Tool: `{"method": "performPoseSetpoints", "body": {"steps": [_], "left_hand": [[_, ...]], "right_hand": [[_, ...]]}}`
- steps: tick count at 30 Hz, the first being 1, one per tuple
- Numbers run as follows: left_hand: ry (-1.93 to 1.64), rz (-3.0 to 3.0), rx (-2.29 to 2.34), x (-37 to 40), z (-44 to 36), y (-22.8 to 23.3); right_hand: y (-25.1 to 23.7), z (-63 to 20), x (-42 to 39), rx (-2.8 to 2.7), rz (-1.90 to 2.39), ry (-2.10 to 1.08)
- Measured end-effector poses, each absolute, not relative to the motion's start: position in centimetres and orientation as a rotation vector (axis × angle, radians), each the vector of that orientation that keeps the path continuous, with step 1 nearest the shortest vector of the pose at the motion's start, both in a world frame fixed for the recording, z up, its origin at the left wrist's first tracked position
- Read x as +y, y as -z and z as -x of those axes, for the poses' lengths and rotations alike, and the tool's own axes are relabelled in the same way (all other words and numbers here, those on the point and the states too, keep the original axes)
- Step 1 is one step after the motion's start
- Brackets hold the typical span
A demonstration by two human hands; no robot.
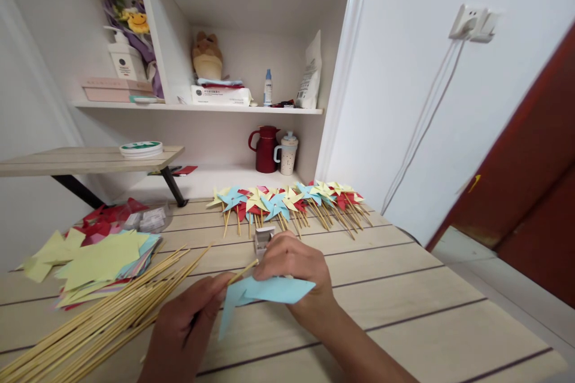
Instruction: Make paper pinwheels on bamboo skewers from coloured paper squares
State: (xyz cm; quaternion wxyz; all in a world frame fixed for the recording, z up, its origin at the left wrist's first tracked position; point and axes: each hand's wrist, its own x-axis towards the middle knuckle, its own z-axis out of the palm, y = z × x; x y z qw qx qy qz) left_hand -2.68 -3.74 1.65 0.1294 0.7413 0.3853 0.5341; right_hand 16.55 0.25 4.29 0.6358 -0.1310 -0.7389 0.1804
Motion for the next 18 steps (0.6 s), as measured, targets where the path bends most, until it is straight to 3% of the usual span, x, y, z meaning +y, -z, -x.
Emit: {"method": "performPoseSetpoints", "body": {"steps": [18], "left_hand": [[-1.495,-2.098,1.084,-4.14,2.57,-1.97]], "right_hand": [[-3.98,-16.74,0.34,-1.677,0.295,-0.430]]}}
